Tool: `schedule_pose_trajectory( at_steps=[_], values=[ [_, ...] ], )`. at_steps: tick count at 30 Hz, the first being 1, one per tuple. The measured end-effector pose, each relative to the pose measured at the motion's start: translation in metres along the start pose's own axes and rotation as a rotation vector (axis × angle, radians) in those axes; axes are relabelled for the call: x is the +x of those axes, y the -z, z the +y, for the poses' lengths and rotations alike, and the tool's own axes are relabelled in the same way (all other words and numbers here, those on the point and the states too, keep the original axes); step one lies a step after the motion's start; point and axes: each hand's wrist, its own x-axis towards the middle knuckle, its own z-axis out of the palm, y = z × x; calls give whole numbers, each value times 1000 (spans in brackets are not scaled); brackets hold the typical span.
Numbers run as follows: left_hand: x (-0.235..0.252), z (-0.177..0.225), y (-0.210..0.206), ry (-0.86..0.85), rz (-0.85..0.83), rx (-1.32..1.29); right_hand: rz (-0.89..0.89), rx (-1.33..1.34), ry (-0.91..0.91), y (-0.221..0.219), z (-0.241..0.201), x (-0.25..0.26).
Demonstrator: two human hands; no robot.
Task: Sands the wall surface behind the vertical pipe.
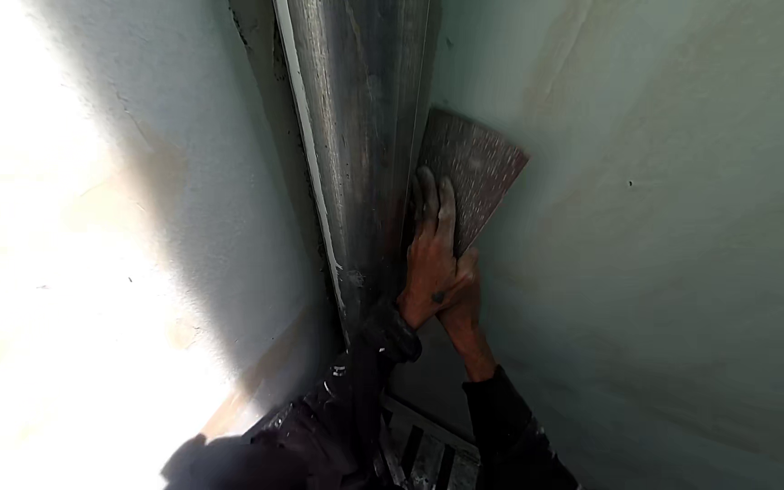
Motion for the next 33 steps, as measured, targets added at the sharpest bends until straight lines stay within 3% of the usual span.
schedule_pose_trajectory(
  at_steps=[3,5,8,11,13,16,19,21,23,26,29,31,33],
  values=[
    [-31,-19,-20,118,-17,-61,6,-58,21,-5,11,-21],
    [7,7,-2,155,-32,-35,-32,-63,56,18,-14,14],
    [56,29,15,81,20,-3,-15,-53,112,30,-33,49],
    [-7,-2,-7,46,-18,-62,8,5,-27,1,4,-6],
    [-37,-20,-28,120,-17,-108,7,-6,-42,-4,20,-28],
    [12,8,-6,150,10,-69,1,-33,51,19,-12,19],
    [52,26,10,51,49,-80,42,-71,102,23,-25,47],
    [8,0,-4,10,35,-158,21,-51,-11,1,0,5],
    [-43,-30,-26,99,33,-213,15,-71,-71,-14,18,-37],
    [-19,-8,-7,184,40,-194,42,-86,27,0,-2,-6],
    [43,32,34,62,64,-197,38,-7,26,17,-36,49],
    [28,18,25,20,52,-238,34,35,-32,4,-20,27],
    [-20,-15,-5,81,42,-256,30,-47,-48,-12,6,-18]
  ],
)
